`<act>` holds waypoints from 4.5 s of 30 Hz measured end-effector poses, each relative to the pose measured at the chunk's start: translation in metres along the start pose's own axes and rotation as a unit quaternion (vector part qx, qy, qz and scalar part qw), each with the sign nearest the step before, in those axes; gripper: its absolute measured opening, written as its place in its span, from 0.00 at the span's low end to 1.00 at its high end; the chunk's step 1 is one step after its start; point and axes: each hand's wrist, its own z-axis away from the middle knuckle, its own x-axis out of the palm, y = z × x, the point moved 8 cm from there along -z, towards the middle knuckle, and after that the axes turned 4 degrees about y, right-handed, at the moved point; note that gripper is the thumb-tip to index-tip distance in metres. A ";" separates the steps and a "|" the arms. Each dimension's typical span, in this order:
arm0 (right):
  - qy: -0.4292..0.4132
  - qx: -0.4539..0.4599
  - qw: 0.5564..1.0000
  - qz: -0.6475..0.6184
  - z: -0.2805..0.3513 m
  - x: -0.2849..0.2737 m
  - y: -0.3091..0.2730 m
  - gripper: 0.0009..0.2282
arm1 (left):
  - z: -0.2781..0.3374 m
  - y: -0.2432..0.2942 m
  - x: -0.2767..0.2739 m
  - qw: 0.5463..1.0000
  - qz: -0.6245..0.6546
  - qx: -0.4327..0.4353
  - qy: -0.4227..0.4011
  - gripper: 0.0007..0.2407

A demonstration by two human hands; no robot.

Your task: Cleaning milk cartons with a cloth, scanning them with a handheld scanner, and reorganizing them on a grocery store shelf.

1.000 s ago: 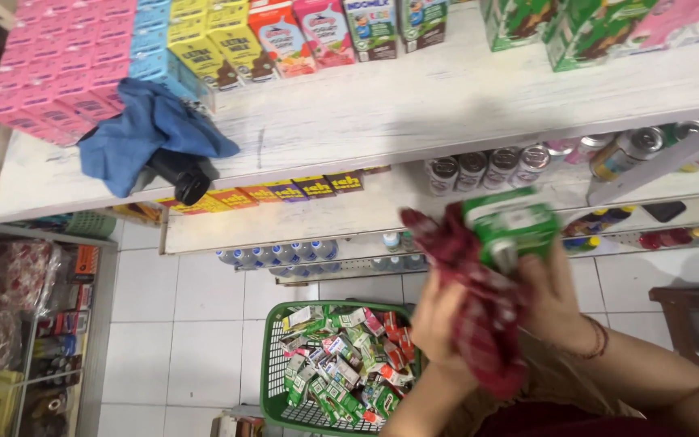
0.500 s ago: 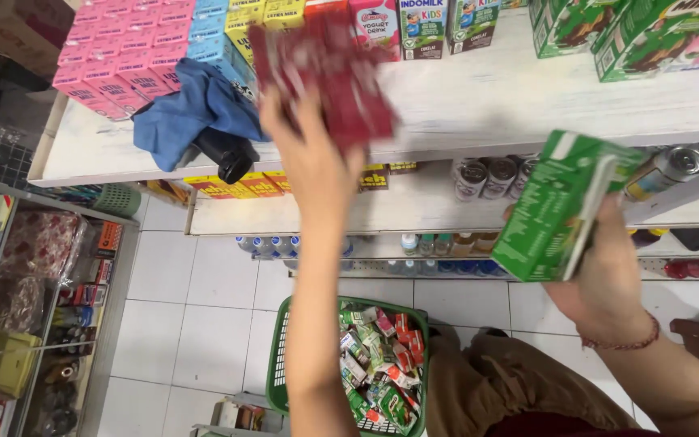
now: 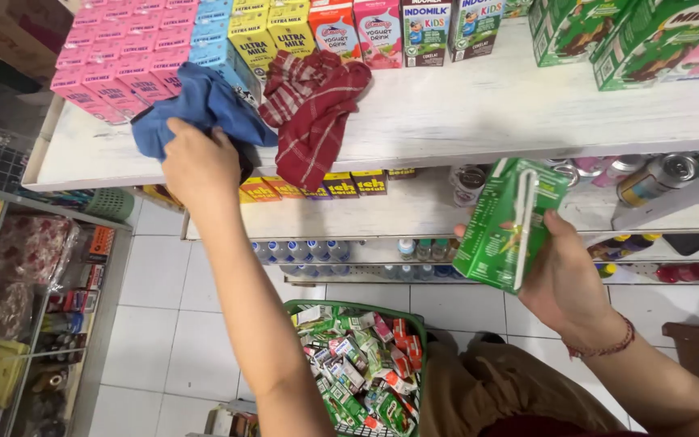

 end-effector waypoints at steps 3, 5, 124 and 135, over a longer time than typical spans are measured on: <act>-0.065 0.016 0.995 -0.072 -0.004 0.002 0.010 0.27 | -0.010 -0.004 0.002 0.997 0.054 -0.003 -0.047 0.27; -0.086 0.014 0.994 -0.073 -0.002 0.012 0.012 0.27 | -0.017 -0.015 0.009 0.994 0.095 0.001 -0.048 0.30; 0.072 -0.613 0.433 0.657 -0.038 -0.011 -0.228 0.18 | 0.150 0.364 0.018 0.795 0.505 0.235 -0.242 0.21; 0.106 -0.632 0.396 0.658 -0.050 -0.021 -0.218 0.15 | 0.149 0.368 0.034 0.789 0.515 0.210 -0.260 0.12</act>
